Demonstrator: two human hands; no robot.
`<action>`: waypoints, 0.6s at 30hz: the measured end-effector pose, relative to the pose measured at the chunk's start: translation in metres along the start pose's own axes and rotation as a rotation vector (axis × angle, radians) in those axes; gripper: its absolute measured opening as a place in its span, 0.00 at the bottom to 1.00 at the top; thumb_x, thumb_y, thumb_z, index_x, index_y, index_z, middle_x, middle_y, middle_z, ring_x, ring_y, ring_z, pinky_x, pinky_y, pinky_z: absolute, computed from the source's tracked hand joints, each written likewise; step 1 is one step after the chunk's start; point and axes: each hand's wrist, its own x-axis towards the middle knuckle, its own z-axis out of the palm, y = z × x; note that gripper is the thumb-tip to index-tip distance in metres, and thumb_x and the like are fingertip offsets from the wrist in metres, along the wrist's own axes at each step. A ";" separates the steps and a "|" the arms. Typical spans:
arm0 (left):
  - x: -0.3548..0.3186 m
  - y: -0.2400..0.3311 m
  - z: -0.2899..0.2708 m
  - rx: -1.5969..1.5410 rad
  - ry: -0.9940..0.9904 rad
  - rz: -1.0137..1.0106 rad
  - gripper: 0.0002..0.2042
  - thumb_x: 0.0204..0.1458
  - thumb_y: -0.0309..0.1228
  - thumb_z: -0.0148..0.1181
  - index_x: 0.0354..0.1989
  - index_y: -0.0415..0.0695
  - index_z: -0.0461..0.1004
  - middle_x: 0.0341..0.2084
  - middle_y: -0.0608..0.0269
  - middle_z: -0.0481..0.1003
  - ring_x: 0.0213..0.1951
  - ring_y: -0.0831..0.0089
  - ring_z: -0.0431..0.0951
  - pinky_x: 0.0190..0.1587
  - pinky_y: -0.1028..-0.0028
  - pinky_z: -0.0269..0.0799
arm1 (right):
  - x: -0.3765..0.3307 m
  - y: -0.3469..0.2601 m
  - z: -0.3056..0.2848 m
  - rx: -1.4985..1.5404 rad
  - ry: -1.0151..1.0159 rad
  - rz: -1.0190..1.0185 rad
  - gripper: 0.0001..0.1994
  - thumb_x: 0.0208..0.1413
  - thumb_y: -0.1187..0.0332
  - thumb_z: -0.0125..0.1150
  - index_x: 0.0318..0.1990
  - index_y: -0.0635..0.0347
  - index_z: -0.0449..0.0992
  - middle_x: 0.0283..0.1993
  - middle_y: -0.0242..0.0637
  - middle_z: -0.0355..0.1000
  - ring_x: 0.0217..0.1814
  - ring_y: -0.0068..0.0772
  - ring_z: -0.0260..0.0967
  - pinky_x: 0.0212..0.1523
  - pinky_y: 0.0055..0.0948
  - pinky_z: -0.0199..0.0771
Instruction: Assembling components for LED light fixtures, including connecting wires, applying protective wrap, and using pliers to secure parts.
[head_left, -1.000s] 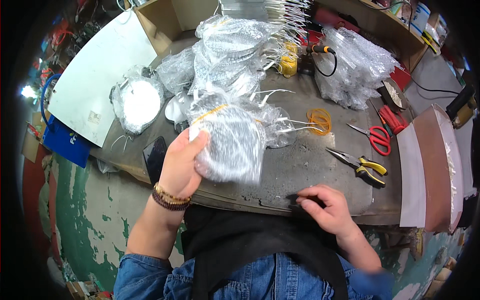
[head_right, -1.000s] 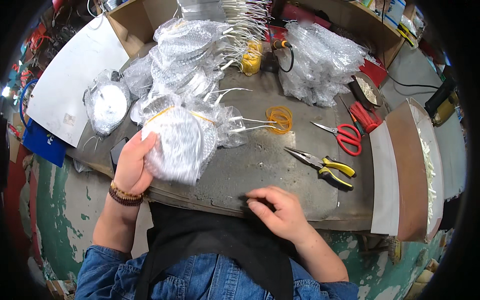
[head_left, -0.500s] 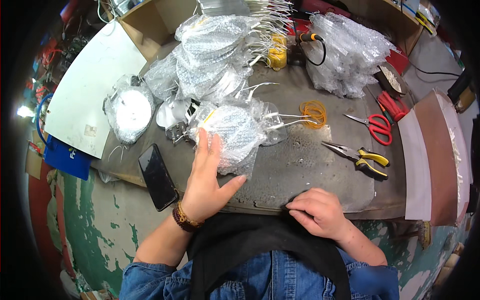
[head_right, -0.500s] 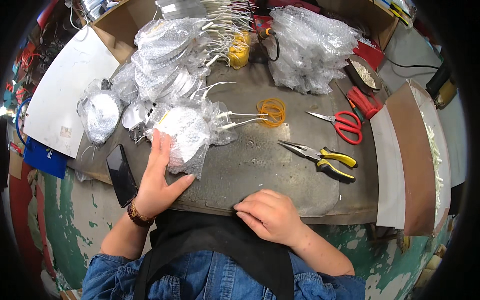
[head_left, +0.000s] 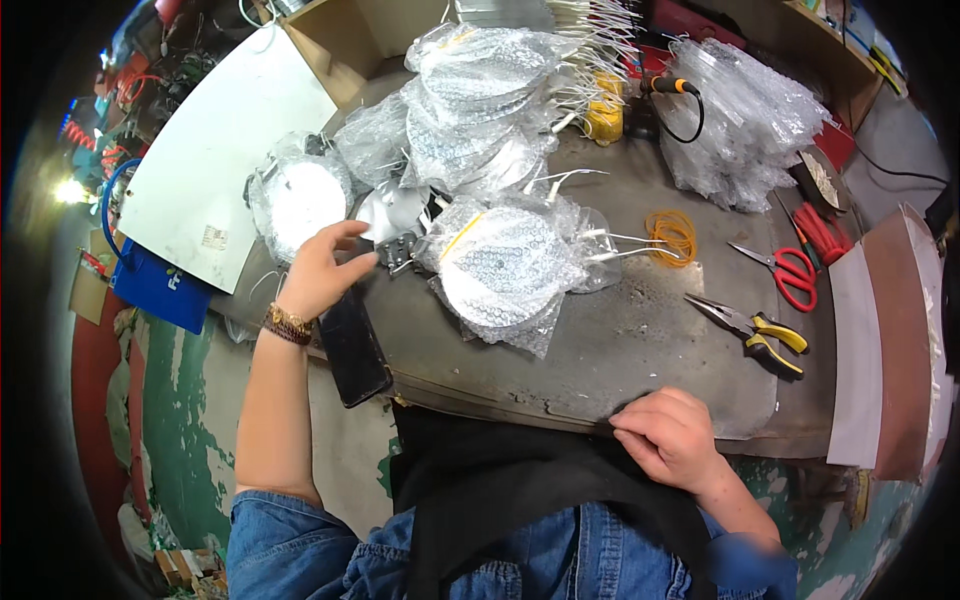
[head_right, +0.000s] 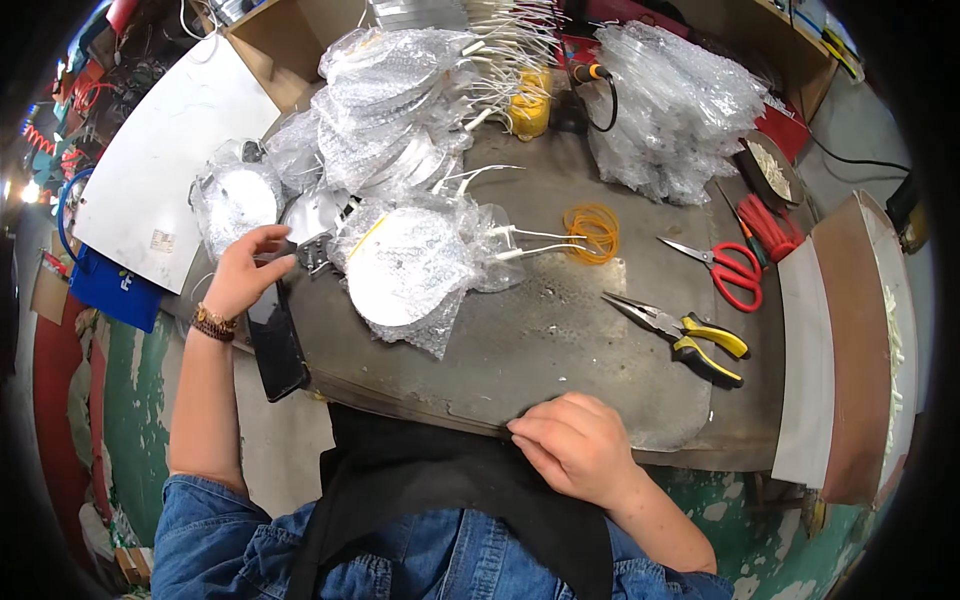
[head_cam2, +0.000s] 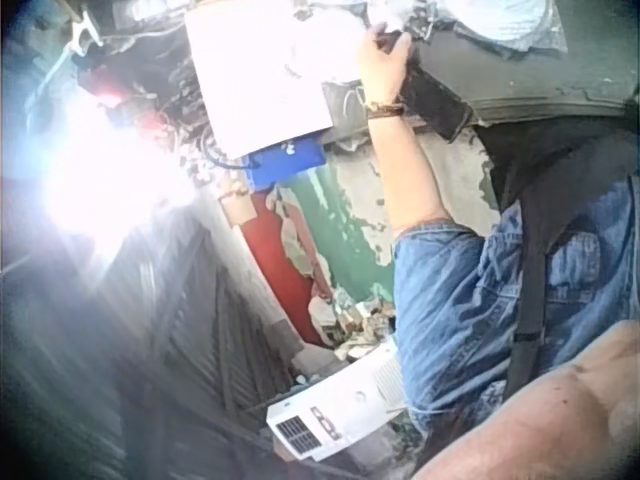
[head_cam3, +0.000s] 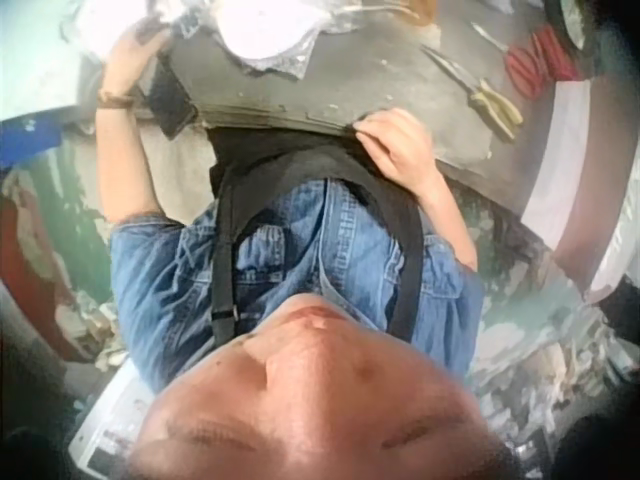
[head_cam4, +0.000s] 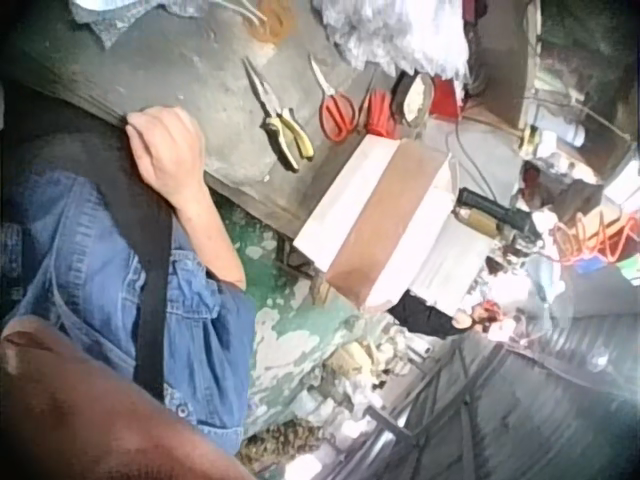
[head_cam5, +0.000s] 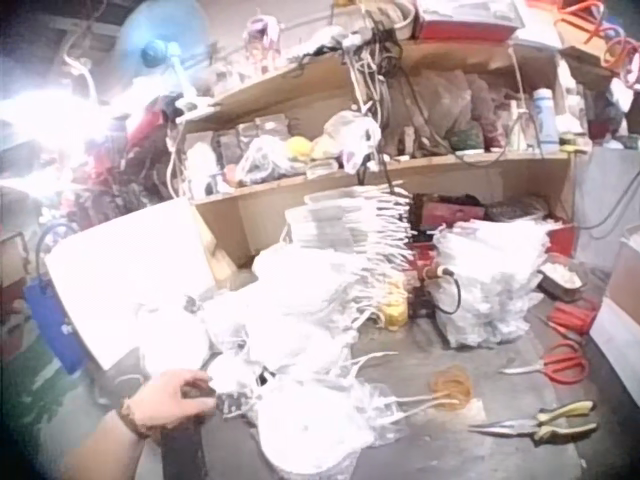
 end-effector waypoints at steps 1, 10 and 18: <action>0.004 -0.003 0.001 0.004 0.004 -0.003 0.20 0.50 0.35 0.67 0.51 0.40 0.76 0.41 0.55 0.79 0.43 0.64 0.79 0.50 0.66 0.74 | 0.001 0.000 0.001 -0.016 0.002 -0.003 0.11 0.42 0.75 0.72 0.35 0.57 0.79 0.32 0.33 0.76 0.30 0.36 0.73 0.30 0.32 0.72; 0.114 -0.030 0.001 0.340 0.488 0.361 0.21 0.52 0.45 0.66 0.47 0.42 0.78 0.43 0.53 0.79 0.49 0.62 0.78 0.53 0.67 0.71 | 0.001 -0.005 0.004 -0.108 -0.002 -0.009 0.10 0.43 0.75 0.71 0.35 0.56 0.79 0.31 0.32 0.76 0.29 0.35 0.73 0.29 0.31 0.71; 0.226 -0.050 -0.025 0.066 0.273 -0.200 0.37 0.52 0.63 0.56 0.55 0.39 0.76 0.49 0.44 0.78 0.51 0.55 0.79 0.56 0.64 0.71 | 0.002 -0.005 0.006 -0.151 0.037 0.000 0.10 0.43 0.74 0.71 0.35 0.55 0.79 0.30 0.32 0.76 0.28 0.35 0.73 0.28 0.31 0.71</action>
